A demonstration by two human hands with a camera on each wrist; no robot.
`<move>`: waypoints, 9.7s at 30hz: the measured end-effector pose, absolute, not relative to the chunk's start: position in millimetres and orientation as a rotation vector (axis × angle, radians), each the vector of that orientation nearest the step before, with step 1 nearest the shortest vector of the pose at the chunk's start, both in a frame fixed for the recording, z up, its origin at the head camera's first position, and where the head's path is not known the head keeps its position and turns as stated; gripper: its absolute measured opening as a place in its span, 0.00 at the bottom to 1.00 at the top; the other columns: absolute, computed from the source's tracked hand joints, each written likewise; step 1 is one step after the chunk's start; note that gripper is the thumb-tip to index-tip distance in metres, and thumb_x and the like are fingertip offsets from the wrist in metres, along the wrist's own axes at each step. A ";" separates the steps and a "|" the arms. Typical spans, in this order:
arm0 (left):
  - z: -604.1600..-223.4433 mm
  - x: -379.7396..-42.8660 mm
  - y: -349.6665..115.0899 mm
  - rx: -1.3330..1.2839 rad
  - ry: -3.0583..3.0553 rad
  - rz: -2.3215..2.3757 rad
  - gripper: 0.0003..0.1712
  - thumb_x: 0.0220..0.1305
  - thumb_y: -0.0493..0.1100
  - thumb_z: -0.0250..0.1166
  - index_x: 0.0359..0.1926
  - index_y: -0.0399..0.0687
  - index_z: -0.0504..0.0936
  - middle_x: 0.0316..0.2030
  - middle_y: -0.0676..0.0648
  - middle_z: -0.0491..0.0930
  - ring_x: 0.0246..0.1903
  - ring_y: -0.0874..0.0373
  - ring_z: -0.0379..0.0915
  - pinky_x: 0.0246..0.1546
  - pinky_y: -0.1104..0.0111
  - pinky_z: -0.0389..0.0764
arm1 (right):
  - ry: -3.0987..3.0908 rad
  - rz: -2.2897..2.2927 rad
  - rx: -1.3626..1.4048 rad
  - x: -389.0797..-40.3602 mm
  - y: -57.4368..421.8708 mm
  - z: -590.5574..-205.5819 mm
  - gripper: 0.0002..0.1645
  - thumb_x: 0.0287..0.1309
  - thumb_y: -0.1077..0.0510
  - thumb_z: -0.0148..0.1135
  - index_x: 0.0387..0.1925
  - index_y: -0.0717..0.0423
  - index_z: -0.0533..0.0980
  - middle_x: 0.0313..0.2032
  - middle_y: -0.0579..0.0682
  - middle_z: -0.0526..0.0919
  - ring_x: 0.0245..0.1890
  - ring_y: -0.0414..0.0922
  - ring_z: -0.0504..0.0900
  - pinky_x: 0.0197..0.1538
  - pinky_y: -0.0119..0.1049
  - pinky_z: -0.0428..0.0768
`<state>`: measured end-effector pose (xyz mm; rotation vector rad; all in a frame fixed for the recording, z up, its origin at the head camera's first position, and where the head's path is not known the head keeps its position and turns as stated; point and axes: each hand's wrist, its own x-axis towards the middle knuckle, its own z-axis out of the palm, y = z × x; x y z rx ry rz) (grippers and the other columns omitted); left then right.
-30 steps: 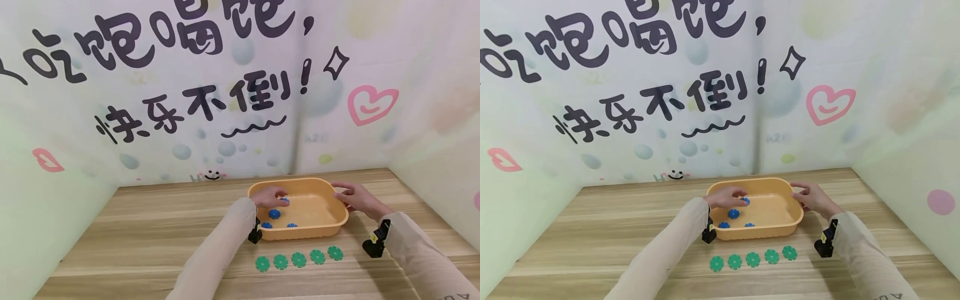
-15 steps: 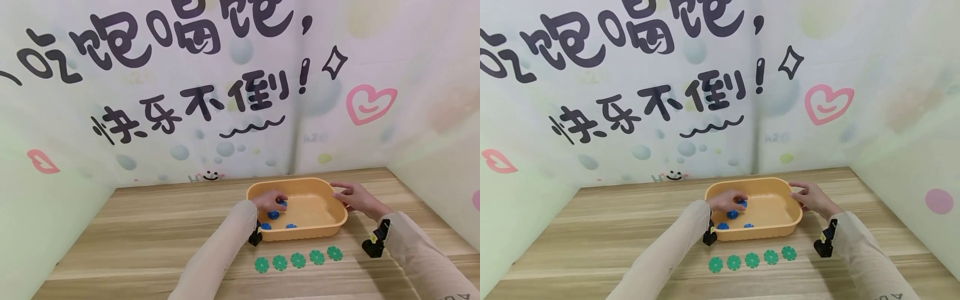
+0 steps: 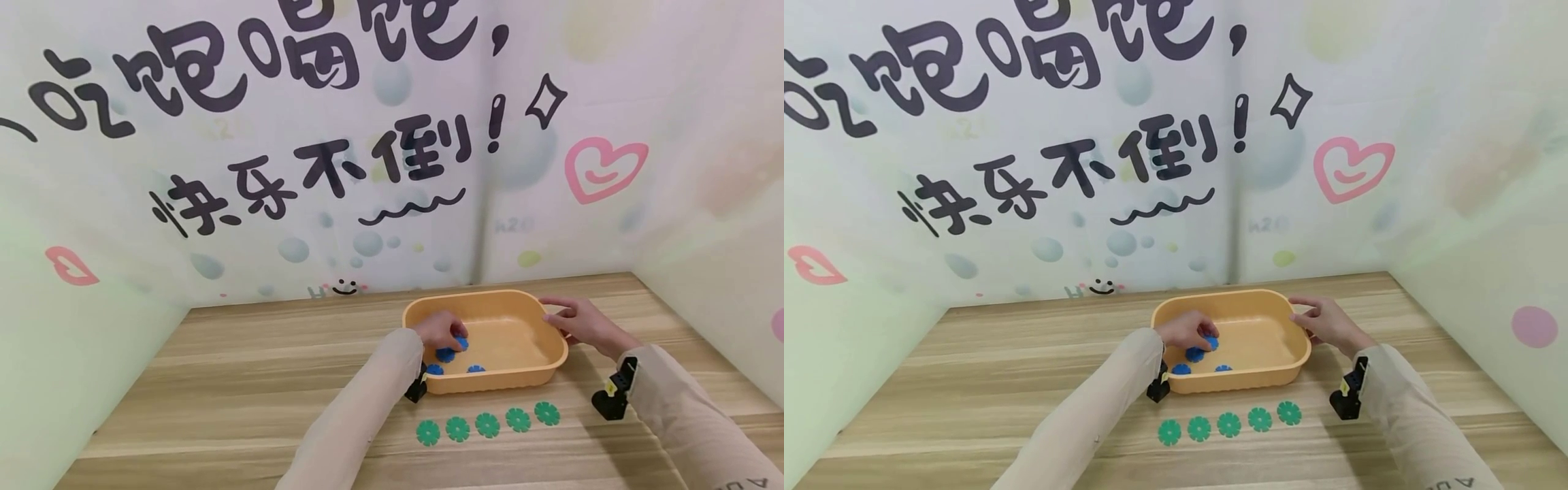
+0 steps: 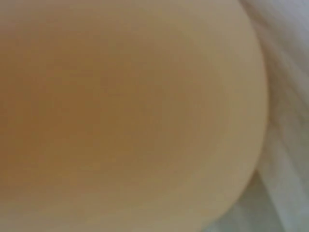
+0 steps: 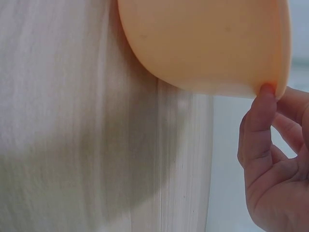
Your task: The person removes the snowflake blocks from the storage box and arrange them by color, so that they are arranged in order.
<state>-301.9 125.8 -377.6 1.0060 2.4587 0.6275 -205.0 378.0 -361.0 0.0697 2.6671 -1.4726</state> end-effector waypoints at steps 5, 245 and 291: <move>-377.7 -302.8 126.4 0.971 2.461 0.673 0.09 0.49 0.36 0.67 0.35 0.41 0.81 0.26 0.52 0.74 0.26 0.63 0.66 0.29 0.77 0.71 | 2.675 -1.464 0.054 -204.9 377.5 -359.5 0.32 0.61 0.58 0.51 0.61 0.70 0.54 0.35 0.61 0.77 0.27 0.45 0.76 0.29 0.39 0.78; -360.2 -270.8 93.6 1.155 2.300 1.019 0.04 0.53 0.34 0.63 0.32 0.42 0.82 0.25 0.54 0.77 0.25 0.65 0.69 0.29 0.78 0.72 | 2.674 -1.488 0.045 -201.5 377.1 -362.6 0.32 0.62 0.57 0.49 0.62 0.70 0.53 0.35 0.60 0.77 0.27 0.46 0.75 0.29 0.39 0.77; -396.0 -168.3 136.9 1.554 2.231 0.960 0.07 0.54 0.40 0.64 0.35 0.48 0.84 0.29 0.59 0.80 0.26 0.82 0.64 0.27 0.87 0.67 | 2.671 -1.464 0.099 -205.2 378.1 -363.1 0.32 0.61 0.56 0.51 0.61 0.68 0.55 0.32 0.56 0.77 0.27 0.45 0.76 0.30 0.39 0.78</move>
